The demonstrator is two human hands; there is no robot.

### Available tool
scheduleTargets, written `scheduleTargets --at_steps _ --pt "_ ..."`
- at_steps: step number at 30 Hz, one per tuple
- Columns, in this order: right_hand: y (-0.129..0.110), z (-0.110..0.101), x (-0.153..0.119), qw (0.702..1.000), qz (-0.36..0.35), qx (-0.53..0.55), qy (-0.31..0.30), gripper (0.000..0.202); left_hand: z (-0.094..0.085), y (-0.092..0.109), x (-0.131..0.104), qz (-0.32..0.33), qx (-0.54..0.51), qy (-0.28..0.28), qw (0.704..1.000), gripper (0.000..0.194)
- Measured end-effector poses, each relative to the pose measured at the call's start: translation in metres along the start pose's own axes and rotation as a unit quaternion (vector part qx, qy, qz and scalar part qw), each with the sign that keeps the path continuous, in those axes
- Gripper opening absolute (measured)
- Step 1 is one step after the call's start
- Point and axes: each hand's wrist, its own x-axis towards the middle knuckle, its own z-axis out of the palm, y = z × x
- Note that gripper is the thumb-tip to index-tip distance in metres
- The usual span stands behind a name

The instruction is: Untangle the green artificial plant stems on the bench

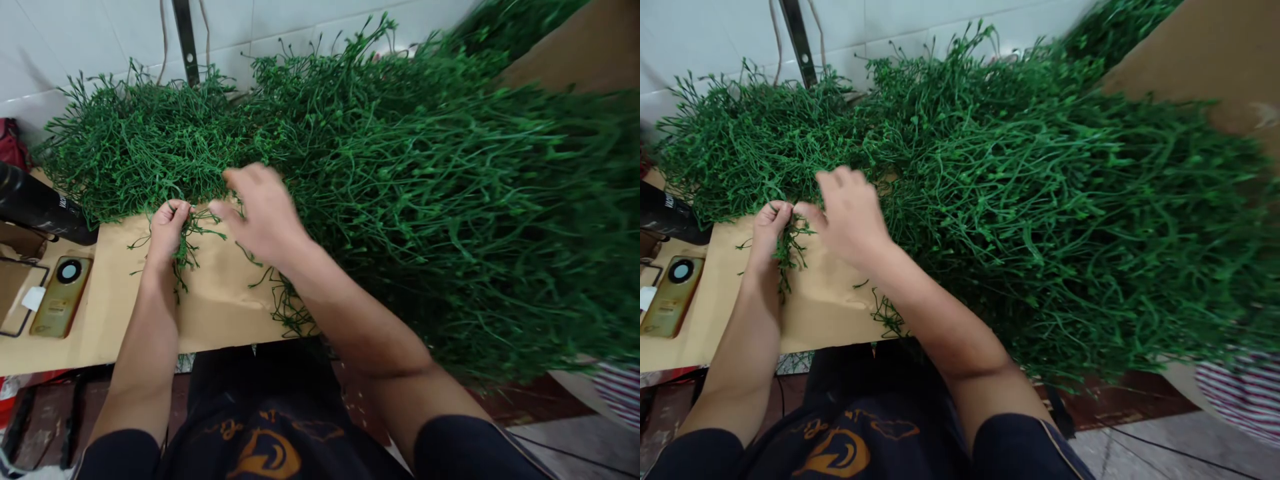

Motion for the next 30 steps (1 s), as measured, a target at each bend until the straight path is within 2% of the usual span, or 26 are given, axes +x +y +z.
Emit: scheduleTargets --at_steps 1,3,6,8,11,15,16,18,21,23,25,27,30 --pt "-0.007 0.016 0.002 0.997 -0.005 0.020 -0.070 0.051 0.001 -0.001 0.000 0.000 0.003 -0.007 1.000 0.035" --pt "-0.016 0.039 0.004 0.987 0.002 0.041 -0.157 0.041 0.001 -0.005 0.001 0.007 0.000 -0.011 1.000 0.039" --pt "-0.017 0.053 0.005 0.983 0.010 0.048 -0.179 0.034 0.001 -0.012 0.004 0.029 0.006 0.016 0.999 0.039" --pt "-0.017 0.053 0.003 0.984 0.008 0.041 -0.171 0.033 0.001 -0.016 0.007 0.032 0.012 0.032 0.999 0.036" --pt "-0.027 0.046 -0.009 0.983 -0.013 0.035 -0.181 0.030 -0.004 -0.020 0.014 0.000 0.016 0.046 0.999 0.034" --pt "-0.053 0.025 -0.030 0.943 -0.194 0.088 -0.257 0.022 -0.022 -0.016 0.021 -0.009 0.012 0.180 0.984 0.038" --pt "-0.057 0.019 -0.032 0.932 -0.227 0.103 -0.261 0.021 -0.025 -0.014 0.020 -0.013 0.004 0.186 0.982 0.039" --pt "-0.056 0.009 -0.028 0.941 -0.212 0.109 -0.242 0.020 -0.023 -0.008 0.017 -0.027 -0.015 0.140 0.990 0.040" --pt "-0.040 0.005 -0.011 0.976 -0.064 0.073 -0.197 0.024 -0.010 0.000 0.007 -0.030 -0.040 0.051 0.997 0.043" --pt "-0.026 0.008 -0.001 0.984 0.000 0.058 -0.167 0.026 -0.002 0.002 0.003 -0.030 -0.046 0.021 0.998 0.043" --pt "-0.013 0.007 0.003 0.986 0.006 0.049 -0.158 0.025 0.002 0.001 0.002 -0.042 -0.051 0.013 0.998 0.040" --pt "-0.001 -0.003 0.001 0.992 0.002 0.023 -0.126 0.027 0.002 -0.001 0.003 -0.050 -0.069 0.027 0.996 0.036" --pt "0.021 -0.038 -0.004 0.997 0.034 -0.065 0.016 0.034 -0.001 -0.001 0.005 -0.060 -0.093 0.048 0.993 0.031"
